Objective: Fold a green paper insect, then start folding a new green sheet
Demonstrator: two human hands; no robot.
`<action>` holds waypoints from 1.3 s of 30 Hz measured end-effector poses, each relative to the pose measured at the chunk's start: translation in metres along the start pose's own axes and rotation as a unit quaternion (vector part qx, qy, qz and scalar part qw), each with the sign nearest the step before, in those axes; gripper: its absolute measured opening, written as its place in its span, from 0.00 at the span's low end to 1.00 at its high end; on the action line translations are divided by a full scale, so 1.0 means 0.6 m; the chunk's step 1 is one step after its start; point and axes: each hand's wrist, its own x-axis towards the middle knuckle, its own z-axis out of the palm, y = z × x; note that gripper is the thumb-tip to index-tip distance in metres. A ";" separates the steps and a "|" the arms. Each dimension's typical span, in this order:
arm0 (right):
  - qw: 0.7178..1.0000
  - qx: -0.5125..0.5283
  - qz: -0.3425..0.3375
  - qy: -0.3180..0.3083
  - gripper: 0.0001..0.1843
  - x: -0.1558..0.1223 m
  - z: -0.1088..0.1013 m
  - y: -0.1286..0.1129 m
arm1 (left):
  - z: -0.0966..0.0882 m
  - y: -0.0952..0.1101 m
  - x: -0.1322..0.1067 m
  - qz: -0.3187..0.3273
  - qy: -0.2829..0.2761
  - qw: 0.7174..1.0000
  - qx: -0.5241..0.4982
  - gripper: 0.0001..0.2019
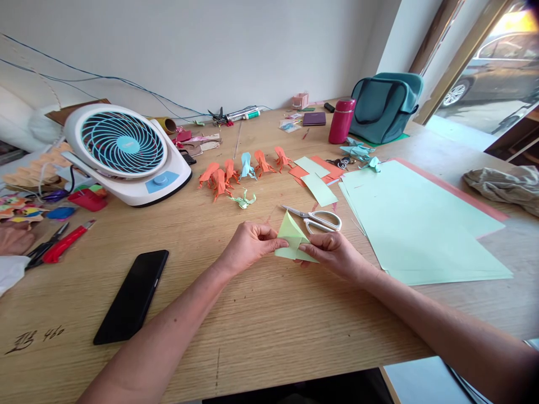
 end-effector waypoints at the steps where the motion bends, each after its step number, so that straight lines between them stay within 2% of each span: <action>1: 1.000 -0.004 -0.001 -0.001 0.23 0.000 0.000 0.000 | 0.000 0.001 0.000 -0.003 0.000 1.000 -0.007 0.20; 9: 0.999 -0.042 -0.015 -0.004 0.24 -0.002 0.000 -0.001 | 0.001 0.010 0.000 -0.023 0.013 0.999 -0.039 0.21; 14: 0.999 -0.046 -0.012 -0.016 0.23 -0.002 0.001 0.002 | 0.004 0.004 0.002 -0.056 -0.025 0.996 -0.065 0.22; 22: 1.000 -0.021 0.004 -0.009 0.26 0.005 0.002 -0.004 | 0.012 0.007 -0.004 -0.014 0.048 0.999 0.020 0.23; 28: 1.000 -0.022 -0.012 -0.003 0.30 0.006 0.001 -0.008 | 0.015 0.009 -0.006 -0.007 0.041 0.999 0.016 0.24; 33: 0.999 -0.007 -0.017 0.027 0.31 0.008 0.006 -0.002 | 0.026 0.011 -0.010 -0.016 0.054 0.998 0.038 0.23; 39: 0.998 -0.016 -0.041 0.047 0.33 0.009 0.007 0.003 | 0.027 0.012 -0.011 -0.037 0.008 0.999 -0.007 0.21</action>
